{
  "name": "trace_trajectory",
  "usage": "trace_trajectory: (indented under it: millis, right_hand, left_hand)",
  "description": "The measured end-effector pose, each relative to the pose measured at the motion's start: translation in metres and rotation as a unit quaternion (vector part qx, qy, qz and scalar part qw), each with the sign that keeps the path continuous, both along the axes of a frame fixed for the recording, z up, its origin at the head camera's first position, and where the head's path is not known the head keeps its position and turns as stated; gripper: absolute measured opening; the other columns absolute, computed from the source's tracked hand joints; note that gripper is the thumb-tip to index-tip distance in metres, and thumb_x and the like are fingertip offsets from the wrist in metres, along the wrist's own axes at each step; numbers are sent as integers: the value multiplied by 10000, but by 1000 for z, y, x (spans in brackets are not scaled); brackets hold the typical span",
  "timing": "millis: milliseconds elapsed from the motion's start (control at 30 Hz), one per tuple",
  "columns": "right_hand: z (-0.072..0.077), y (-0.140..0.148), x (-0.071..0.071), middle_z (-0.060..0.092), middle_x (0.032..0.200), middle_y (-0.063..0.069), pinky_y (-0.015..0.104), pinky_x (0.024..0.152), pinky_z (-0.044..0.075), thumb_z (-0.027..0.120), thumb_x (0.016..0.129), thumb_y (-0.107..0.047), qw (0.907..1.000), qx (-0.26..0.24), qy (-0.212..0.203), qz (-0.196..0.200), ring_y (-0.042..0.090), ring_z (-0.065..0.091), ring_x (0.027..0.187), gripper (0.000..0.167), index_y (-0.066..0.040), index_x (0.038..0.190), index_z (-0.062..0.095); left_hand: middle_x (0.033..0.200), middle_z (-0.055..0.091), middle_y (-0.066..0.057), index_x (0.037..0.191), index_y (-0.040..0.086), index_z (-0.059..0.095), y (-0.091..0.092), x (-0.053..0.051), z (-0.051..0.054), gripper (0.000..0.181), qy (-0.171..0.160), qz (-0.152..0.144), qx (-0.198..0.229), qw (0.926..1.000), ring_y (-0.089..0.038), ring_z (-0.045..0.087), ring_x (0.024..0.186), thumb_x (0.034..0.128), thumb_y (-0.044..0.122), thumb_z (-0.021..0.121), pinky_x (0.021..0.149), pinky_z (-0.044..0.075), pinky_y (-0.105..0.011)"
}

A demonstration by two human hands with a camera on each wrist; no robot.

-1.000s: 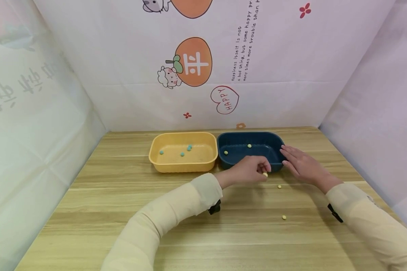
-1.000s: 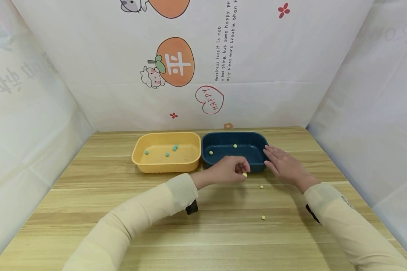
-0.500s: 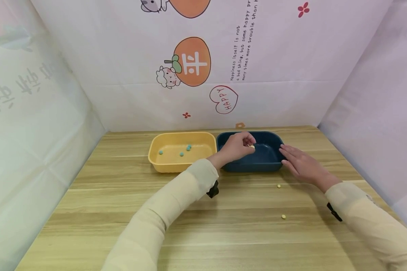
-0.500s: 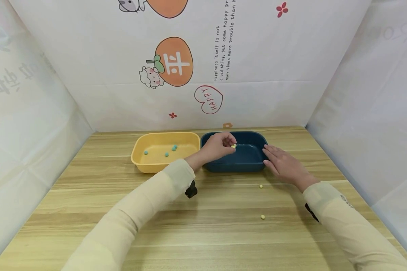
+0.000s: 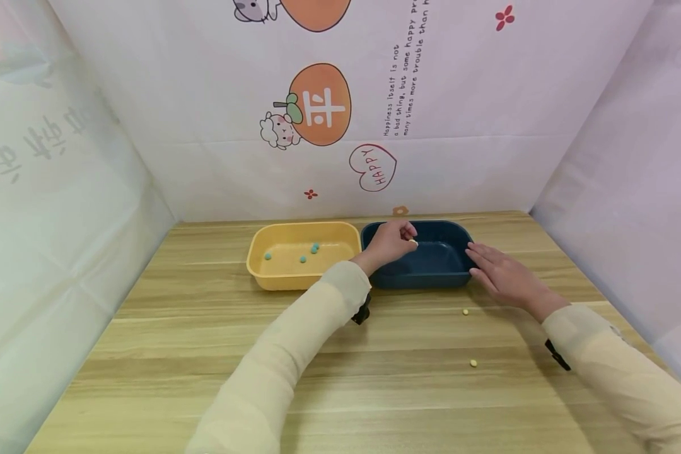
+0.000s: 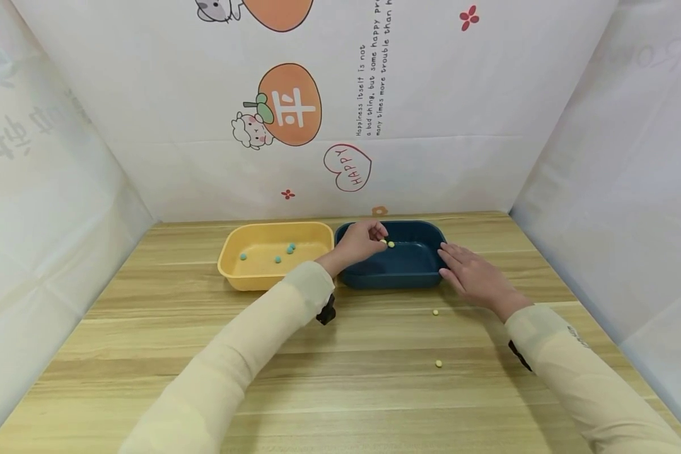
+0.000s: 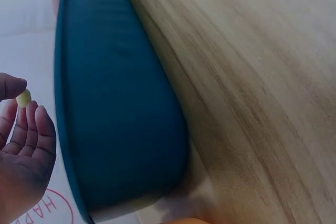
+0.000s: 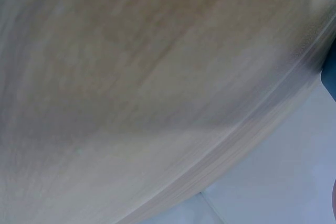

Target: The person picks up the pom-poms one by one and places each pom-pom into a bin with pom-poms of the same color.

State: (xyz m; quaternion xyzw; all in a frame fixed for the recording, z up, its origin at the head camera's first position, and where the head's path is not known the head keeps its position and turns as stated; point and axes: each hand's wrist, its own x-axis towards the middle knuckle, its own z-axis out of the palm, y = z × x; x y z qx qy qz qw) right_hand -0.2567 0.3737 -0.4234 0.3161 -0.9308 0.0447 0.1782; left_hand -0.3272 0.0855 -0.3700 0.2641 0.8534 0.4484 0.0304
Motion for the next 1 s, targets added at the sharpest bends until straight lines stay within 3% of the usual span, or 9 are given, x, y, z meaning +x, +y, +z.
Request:
trace_trajectory:
  millis: [300, 467, 1000]
  right_hand:
    - [-2, 1, -2, 420, 1419, 309, 435, 1140, 248, 504, 1015, -202, 10000, -28, 17, 37, 464, 395, 1295, 479, 129, 1359, 468]
    - [-3, 2, -2, 418, 1420, 310, 426, 1145, 237, 505, 1014, -201, 10000, -35, 5, 34, 462, 392, 1299, 478, 128, 1360, 467]
    - [-2, 1, -1, 403, 1437, 300, 431, 1149, 227, 499, 1020, -213, 9998, -15, -163, -63, 449, 376, 1318, 487, 118, 1375, 456]
  left_hand:
    - [895, 581, 3, 1030, 51, 634, -1, -6, -5, 147, -71, 231, -175, 9996, -152, 537, 806, 904, 99, 691, 718, 464, -229]
    - [893, 582, -12, 1102, -13, 641, -3, -9, -8, 238, -19, 237, -190, 9995, -168, 536, 801, 902, 104, 694, 726, 466, -240]
    - [895, 572, -10, 1105, -11, 637, -6, -12, -13, 236, 81, 213, -248, 9994, -168, 531, 802, 909, 113, 685, 722, 460, -238]
